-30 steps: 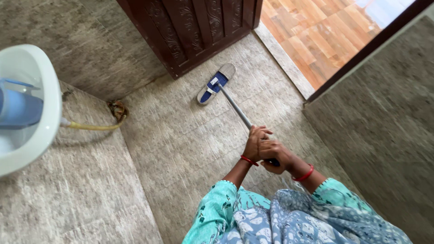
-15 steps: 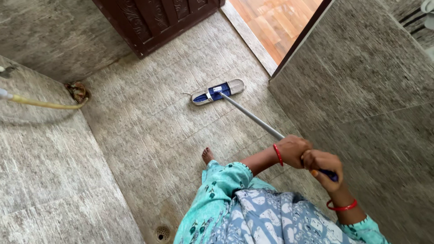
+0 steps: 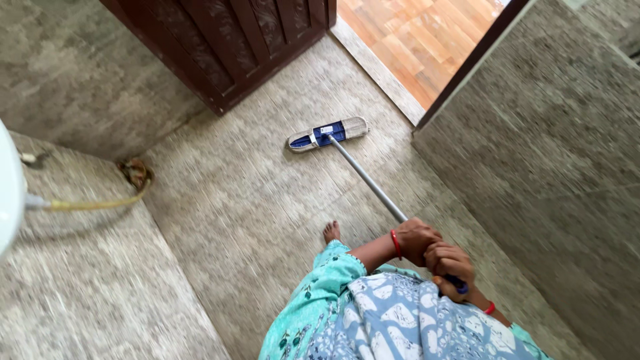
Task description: The person mops a tiled bathroom floor using a blue and white flat mop. They move the mop back and forth across the floor, covering the area near a white pedestal sink and a dark wooden door.
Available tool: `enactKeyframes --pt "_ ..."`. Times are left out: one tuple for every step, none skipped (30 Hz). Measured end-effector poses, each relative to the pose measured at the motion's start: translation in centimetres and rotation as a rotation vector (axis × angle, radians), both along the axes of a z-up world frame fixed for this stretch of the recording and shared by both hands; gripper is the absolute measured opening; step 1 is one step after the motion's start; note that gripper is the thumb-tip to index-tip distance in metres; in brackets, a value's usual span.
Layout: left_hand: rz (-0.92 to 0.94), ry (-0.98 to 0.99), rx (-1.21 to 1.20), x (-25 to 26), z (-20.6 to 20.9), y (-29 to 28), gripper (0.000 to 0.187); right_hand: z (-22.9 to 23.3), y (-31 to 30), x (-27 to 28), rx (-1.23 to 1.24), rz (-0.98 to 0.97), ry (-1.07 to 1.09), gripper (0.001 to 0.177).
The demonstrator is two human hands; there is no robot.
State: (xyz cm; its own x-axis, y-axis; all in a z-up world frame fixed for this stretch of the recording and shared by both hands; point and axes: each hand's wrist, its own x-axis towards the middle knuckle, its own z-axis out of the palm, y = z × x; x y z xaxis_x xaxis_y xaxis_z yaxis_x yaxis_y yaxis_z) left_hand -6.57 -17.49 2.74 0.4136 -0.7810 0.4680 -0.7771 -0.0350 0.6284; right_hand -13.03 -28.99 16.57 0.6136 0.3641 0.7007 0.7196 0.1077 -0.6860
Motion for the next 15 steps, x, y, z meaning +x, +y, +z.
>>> enactKeyframes --pt "-0.009 0.009 0.001 1.3 -0.9 1.6 0.026 -0.8 1.2 1.3 -0.024 0.020 -0.005 0.031" --pt "-0.015 0.017 0.000 2.7 -1.9 3.2 0.028 -1.5 2.5 2.7 -0.048 0.043 -0.010 0.028" --pt "-0.002 0.002 0.036 4.1 -2.8 4.9 0.025 -2.3 3.7 4.0 -0.100 0.035 -0.014 0.024" --pt "0.013 -0.011 0.071 5.5 -3.8 6.5 0.021 -3.1 5.0 5.3 -0.151 0.029 -0.016 0.021" --pt "0.028 -0.025 0.107 6.8 -4.8 8.1 0.019 -3.9 6.2 6.5 -0.202 0.024 -0.018 0.019" --pt "0.044 -0.017 0.157 8.0 -5.8 9.7 0.020 -4.8 7.5 7.9 -0.241 0.033 -0.043 0.018" --pt "0.059 -0.010 0.208 9.3 -6.8 11.4 0.020 -5.8 8.8 9.4 -0.281 0.041 -0.069 0.018" --pt "0.074 -0.007 0.257 10.7 -7.7 12.9 0.020 -6.7 10.1 10.8 -0.323 0.048 -0.098 0.019" --pt "0.082 -0.002 0.266 11.6 -8.5 14.6 0.019 -7.5 11.5 11.7 -0.373 0.075 -0.098 0.018" --pt "0.090 0.004 0.274 12.4 -9.3 16.2 0.018 -8.3 12.8 12.4 -0.424 0.101 -0.097 0.017" --pt "0.097 0.011 0.281 13.0 -10.0 17.6 0.017 -9.0 13.9 13.0 -0.476 0.127 -0.096 0.017" --pt "0.106 0.011 0.347 13.1 -10.8 18.8 0.013 -9.7 14.8 13.1 -0.510 0.148 -0.092 0.017" --pt "0.114 0.010 0.413 13.2 -11.3 20.0 0.010 -10.3 15.7 13.1 -0.543 0.169 -0.089 0.017" --pt "0.119 0.012 0.477 12.8 -11.5 20.7 0.010 -10.7 16.2 12.7 -0.580 0.188 -0.081 0.018" --pt "0.146 0.009 0.437 12.3 -11.7 21.1 0.008 -11.0 16.5 12.2 -0.573 0.191 -0.079 0.018"
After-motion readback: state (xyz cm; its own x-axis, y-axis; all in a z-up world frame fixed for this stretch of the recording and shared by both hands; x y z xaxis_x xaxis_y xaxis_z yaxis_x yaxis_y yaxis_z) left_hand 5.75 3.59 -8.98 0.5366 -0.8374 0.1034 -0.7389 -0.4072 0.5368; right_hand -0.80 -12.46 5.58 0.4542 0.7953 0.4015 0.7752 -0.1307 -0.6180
